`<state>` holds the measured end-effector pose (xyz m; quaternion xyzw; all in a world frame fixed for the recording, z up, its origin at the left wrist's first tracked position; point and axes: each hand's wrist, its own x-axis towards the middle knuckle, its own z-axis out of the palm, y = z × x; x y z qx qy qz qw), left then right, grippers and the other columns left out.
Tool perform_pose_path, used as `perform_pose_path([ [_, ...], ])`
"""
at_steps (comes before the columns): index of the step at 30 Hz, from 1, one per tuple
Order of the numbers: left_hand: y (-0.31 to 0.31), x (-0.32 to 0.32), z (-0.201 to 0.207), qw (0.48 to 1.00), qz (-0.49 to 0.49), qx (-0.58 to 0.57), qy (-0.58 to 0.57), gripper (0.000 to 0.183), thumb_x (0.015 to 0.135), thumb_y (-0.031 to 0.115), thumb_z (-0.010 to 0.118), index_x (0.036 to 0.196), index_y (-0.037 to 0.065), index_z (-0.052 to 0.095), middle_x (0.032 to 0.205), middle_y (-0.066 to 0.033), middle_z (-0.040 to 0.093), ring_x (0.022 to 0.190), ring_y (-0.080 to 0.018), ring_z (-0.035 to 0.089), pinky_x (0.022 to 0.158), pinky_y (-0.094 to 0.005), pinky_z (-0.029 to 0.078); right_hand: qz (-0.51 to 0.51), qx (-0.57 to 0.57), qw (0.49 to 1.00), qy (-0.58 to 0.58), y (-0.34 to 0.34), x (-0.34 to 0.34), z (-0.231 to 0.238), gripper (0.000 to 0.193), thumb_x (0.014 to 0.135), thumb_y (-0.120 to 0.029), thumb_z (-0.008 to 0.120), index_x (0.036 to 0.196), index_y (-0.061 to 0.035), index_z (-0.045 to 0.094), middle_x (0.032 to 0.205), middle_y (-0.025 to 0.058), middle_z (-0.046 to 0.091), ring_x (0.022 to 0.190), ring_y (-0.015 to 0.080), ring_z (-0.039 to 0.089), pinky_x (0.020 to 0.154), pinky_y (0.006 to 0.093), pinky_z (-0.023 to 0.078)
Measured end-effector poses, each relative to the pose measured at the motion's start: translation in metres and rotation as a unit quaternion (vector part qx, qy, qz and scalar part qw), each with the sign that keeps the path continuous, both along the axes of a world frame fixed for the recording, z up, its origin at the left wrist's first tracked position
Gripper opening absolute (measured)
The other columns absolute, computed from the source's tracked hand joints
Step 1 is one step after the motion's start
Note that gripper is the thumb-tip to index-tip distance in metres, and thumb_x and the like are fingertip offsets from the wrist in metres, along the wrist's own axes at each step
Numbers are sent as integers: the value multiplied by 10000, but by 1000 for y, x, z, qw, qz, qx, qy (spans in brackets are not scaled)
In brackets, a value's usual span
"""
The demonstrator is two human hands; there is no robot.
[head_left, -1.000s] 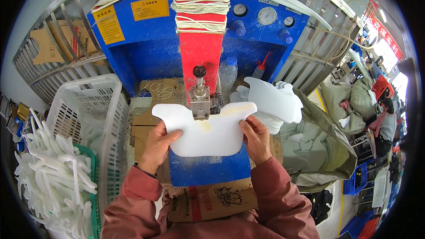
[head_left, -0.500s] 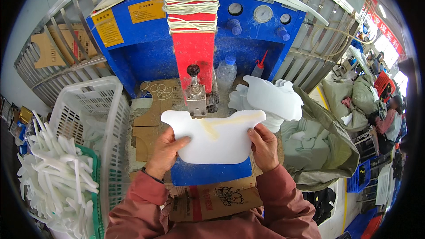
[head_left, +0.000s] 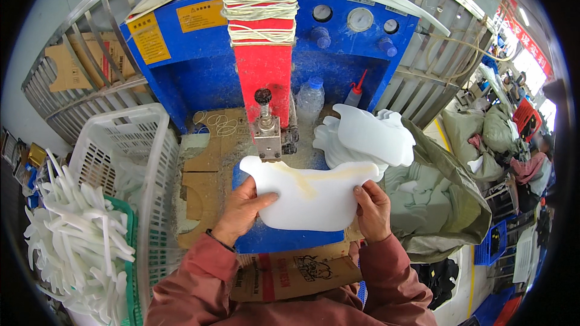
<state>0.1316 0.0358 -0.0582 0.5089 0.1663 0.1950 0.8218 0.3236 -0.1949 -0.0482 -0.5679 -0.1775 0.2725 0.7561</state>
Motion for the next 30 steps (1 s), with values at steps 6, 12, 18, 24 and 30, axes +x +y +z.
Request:
perform_pose_path([
  [6,-7,8,-2,999,-31,-11,-12,555,998,5,684,1521,39,499,1361,-69,659,1198,-160,648,1033,-342,539,-27,7,999,17,-11,1,-6,245,1042,-64,650,1268,12,708,1028,-26,729,798,9,585,670,178,429],
  [12,-11,15,-4,998,-53,-6,15,555,996,0,675,1523,49,505,1382,-51,653,1223,-156,634,1054,-349,519,-57,-13,998,9,-17,0,-6,207,1042,-81,652,1225,-8,716,953,-61,702,738,-17,534,615,174,370],
  [18,-16,20,-3,997,-63,-21,28,527,1006,31,695,1502,37,515,1346,-57,668,1210,-152,638,1043,-341,527,-56,-25,998,-5,-25,2,-1,209,1046,-91,636,1223,-17,719,916,-76,683,709,-18,502,601,178,350],
  [24,-21,23,-9,997,-69,-20,26,509,1010,51,692,1489,32,522,1348,-65,667,1202,-160,641,1059,-352,518,-88,-32,995,-20,-32,3,-12,238,1040,-94,637,1249,-13,715,912,-70,687,692,-12,500,598,178,361],
  [30,-26,26,-21,995,-93,23,19,445,995,80,710,1414,31,567,1308,-61,684,1168,-163,651,1018,-359,540,-90,-108,986,-86,-47,6,-14,255,1033,-82,599,1248,16,696,1074,-16,699,901,47,578,766,212,448],
])
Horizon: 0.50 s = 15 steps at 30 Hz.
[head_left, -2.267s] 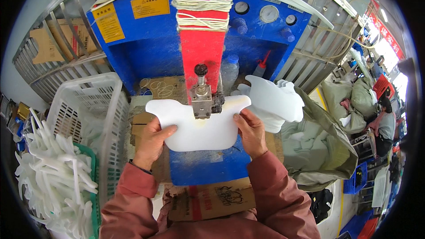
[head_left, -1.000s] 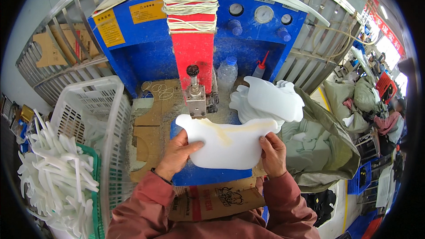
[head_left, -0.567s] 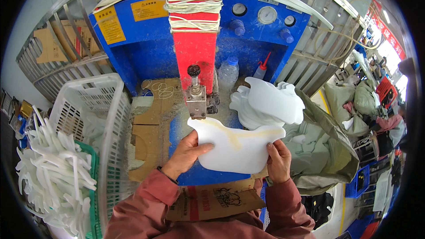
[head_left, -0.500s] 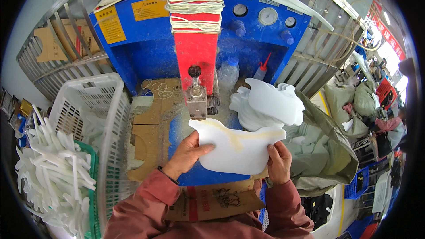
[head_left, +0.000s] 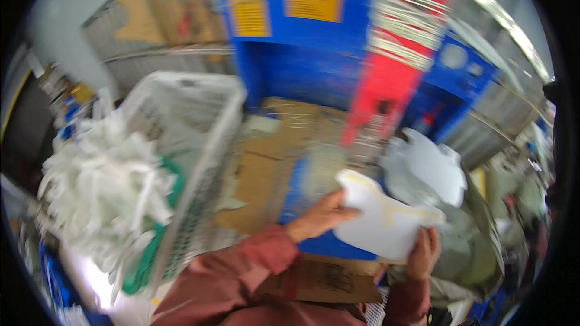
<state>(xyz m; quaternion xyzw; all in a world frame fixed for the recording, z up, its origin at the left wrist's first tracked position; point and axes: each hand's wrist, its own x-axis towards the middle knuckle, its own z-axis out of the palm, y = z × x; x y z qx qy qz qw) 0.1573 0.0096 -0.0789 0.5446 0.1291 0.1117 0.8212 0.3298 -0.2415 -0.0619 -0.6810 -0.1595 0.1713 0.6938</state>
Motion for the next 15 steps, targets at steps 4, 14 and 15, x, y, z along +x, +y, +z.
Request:
perform_pose_path([
  [4,-1,-31,2,996,6,89,-12,480,1009,276,735,1378,27,556,1226,-42,643,1090,-128,574,950,-314,504,92,89,991,36,6,-9,-15,323,1092,-150,549,1337,52,606,1240,122,686,1076,185,646,944,331,516],
  [14,-30,-264,106,620,197,705,283,483,978,253,707,1380,7,600,1175,-159,734,1015,-346,725,909,-454,583,237,-217,944,-79,23,5,-67,326,1058,-219,604,872,38,678,715,78,674,623,123,611,563,326,483],
  [15,-20,-288,121,510,220,767,320,443,957,238,718,1335,22,637,1150,-143,738,1006,-331,721,891,-451,582,235,-237,939,-80,21,8,-63,338,1052,-212,602,828,35,662,679,80,656,602,123,604,559,320,473],
])
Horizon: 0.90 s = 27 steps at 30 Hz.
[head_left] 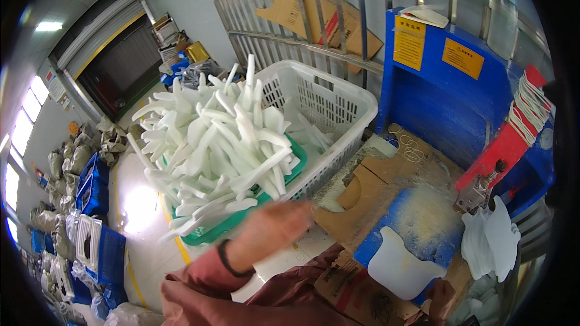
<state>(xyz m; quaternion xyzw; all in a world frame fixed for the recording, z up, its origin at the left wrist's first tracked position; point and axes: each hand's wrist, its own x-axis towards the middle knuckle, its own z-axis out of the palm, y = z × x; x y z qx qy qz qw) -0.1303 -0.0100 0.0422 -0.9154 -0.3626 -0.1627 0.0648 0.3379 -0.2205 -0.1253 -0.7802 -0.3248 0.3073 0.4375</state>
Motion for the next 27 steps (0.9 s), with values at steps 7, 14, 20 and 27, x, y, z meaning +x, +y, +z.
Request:
perform_pose_path([
  [7,44,-73,19,952,299,-2,60,250,815,159,794,1040,62,746,1095,-115,744,1037,-347,697,891,-446,556,-8,77,997,-26,4,-14,12,232,1033,-150,610,935,44,691,673,65,638,606,124,588,583,298,462],
  [14,54,-101,54,951,299,46,-59,183,889,162,736,1027,44,758,911,-162,743,860,-343,716,798,-471,550,16,128,992,-11,4,-22,26,169,1036,-99,612,1024,54,681,728,67,638,660,121,581,614,296,469],
  [20,21,-91,94,923,282,36,-259,242,916,92,750,1148,21,738,984,-171,749,841,-375,712,751,-434,563,63,40,996,-39,10,-8,42,219,999,-134,654,905,61,689,660,82,642,602,134,586,582,312,468],
  [27,-26,-54,123,917,249,132,-282,287,909,67,778,1187,6,745,999,-153,736,823,-275,727,754,-365,571,83,93,988,-89,32,-42,88,140,931,-78,685,924,57,719,695,138,696,620,185,664,594,329,503],
])
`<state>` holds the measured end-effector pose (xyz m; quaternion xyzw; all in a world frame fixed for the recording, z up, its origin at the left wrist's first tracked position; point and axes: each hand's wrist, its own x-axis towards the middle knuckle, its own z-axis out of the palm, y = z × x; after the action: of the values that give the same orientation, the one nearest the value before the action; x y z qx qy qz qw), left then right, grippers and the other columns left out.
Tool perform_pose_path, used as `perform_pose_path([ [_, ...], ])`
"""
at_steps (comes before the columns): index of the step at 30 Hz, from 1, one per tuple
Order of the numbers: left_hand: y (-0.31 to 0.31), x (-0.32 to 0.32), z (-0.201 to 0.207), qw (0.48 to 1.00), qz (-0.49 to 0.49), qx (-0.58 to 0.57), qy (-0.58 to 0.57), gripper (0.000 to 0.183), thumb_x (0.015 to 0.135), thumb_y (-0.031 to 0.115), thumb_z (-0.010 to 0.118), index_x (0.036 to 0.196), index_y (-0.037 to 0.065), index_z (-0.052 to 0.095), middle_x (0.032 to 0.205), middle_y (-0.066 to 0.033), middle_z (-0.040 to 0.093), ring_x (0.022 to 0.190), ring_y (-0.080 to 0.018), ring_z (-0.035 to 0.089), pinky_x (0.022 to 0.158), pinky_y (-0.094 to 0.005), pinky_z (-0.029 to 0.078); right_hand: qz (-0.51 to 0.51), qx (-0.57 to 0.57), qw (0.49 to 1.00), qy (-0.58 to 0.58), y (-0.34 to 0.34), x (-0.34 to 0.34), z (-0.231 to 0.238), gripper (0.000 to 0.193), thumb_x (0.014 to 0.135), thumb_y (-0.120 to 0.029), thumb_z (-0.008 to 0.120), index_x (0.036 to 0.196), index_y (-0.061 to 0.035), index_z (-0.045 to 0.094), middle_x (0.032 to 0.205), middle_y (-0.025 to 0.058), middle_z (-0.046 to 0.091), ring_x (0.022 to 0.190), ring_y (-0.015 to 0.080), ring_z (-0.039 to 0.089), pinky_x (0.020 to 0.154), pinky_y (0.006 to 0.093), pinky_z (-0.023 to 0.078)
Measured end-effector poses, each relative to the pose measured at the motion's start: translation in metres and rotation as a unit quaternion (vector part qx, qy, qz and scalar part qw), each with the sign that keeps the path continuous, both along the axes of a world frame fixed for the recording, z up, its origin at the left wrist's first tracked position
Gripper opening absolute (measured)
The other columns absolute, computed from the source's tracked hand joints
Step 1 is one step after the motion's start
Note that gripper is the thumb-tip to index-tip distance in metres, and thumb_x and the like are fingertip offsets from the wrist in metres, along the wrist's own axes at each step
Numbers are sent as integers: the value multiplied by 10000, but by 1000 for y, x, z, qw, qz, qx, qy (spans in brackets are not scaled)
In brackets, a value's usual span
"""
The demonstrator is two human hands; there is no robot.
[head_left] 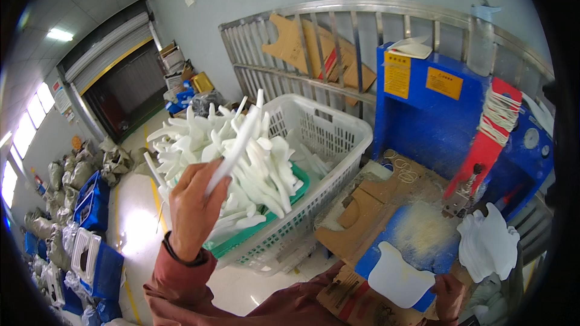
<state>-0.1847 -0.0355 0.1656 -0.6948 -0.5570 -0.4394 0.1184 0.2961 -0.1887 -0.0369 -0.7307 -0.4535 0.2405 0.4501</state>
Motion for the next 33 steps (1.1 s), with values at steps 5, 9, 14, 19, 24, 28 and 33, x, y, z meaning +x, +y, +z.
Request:
perform_pose_path([
  [5,9,59,-53,881,-269,-210,-329,325,955,72,765,1270,-1,733,953,-26,717,798,-93,622,734,-220,455,112,192,968,-118,26,-57,56,218,884,-31,742,1097,15,732,970,182,745,849,334,727,758,397,575],
  [9,15,143,-136,680,-337,-401,-513,287,1002,136,748,1250,-9,733,940,25,715,777,-31,570,672,-180,410,174,218,945,-170,45,-102,69,438,894,-131,789,1295,-1,668,1321,203,656,1194,393,649,996,440,541],
  [14,-14,205,-202,490,-404,-532,-560,236,1025,78,703,1255,29,698,1039,3,736,865,-43,674,715,-215,544,155,154,942,-254,52,-111,39,565,888,-247,797,1358,4,610,1374,189,619,1191,383,640,977,467,534],
  [19,-28,229,-235,396,-358,-651,-540,252,1047,83,667,1295,42,657,1133,-39,727,1001,-126,712,876,-290,599,134,65,945,-290,34,-93,8,551,877,-266,788,1329,-8,610,1353,199,622,1131,386,664,947,470,543],
  [24,-44,246,-255,332,-358,-688,-536,314,1077,131,631,1377,40,612,1168,-32,712,1029,-123,702,910,-283,576,116,-14,961,-249,17,-77,-9,615,771,-173,872,1312,-30,616,1376,198,637,1166,402,670,961,479,551],
  [28,-34,236,-262,370,-385,-721,-441,414,1074,123,632,1464,10,553,1202,-45,716,1002,-117,691,884,-283,573,131,1,959,-252,14,-60,-11,609,774,-144,876,1313,-47,610,1366,200,644,1135,407,676,958,483,548],
  [33,27,207,-272,645,-408,-569,-306,468,1056,108,651,1499,12,534,1219,-83,727,1005,-140,694,874,-282,563,234,-5,941,-243,16,-36,-3,657,788,-132,866,1371,4,595,1344,195,637,1101,391,677,938,461,556],
])
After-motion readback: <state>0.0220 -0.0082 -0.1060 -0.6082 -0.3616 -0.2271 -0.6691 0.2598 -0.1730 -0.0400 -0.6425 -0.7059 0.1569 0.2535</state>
